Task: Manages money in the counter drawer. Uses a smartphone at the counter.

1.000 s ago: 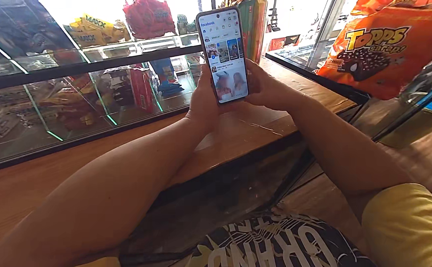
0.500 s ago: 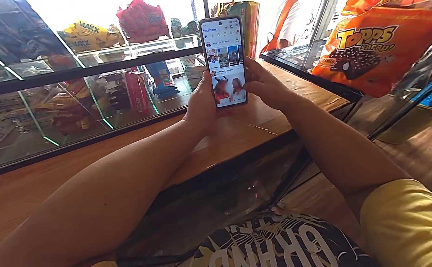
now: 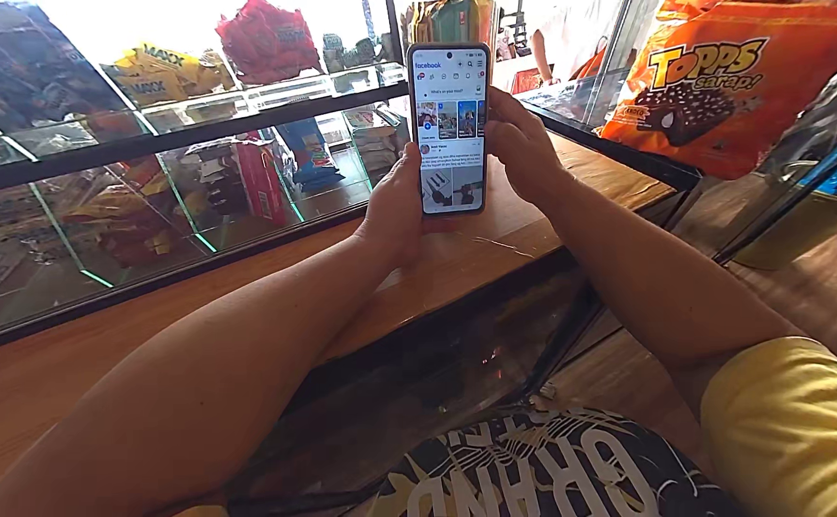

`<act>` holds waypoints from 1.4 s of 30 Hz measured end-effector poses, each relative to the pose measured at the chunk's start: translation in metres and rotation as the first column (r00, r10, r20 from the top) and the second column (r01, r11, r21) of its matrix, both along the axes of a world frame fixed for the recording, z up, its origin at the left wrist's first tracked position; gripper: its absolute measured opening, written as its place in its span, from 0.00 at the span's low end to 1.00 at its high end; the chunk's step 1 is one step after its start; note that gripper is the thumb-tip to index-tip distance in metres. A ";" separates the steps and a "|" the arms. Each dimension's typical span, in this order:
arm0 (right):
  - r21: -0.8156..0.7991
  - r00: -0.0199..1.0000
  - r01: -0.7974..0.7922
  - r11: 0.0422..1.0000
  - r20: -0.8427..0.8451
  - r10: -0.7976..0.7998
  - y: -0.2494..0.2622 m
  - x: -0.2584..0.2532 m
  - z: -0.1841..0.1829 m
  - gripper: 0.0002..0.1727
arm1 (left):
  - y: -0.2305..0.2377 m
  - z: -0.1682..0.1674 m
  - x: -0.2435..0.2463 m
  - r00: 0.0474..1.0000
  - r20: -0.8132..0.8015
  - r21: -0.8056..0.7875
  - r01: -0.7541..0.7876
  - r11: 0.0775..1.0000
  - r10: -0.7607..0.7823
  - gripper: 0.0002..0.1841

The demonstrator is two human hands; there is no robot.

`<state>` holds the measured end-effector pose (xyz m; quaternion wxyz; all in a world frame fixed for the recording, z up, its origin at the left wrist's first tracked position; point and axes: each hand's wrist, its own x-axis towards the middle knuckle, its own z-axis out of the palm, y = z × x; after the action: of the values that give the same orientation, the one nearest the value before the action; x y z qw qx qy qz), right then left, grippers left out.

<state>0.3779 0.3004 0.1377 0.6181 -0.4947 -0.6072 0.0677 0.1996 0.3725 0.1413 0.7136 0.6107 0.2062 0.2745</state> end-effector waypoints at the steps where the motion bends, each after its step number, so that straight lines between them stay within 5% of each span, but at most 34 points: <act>1: 0.011 1.000 0.010 1.000 -0.010 -0.010 0.000 0.000 0.000 0.31 | 0.000 0.000 0.000 1.000 -0.003 -0.001 -0.004 1.000 0.004 0.32; 42: -0.001 1.000 0.017 1.000 -0.016 -0.017 -0.001 0.002 0.001 0.28 | 0.000 0.000 0.000 0.998 -0.027 -0.010 0.055 0.998 -0.056 0.34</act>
<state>0.3795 0.2990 0.1388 0.6232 -0.4996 -0.5980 0.0669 0.1992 0.3727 0.1411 0.7208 0.6167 0.2000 0.2454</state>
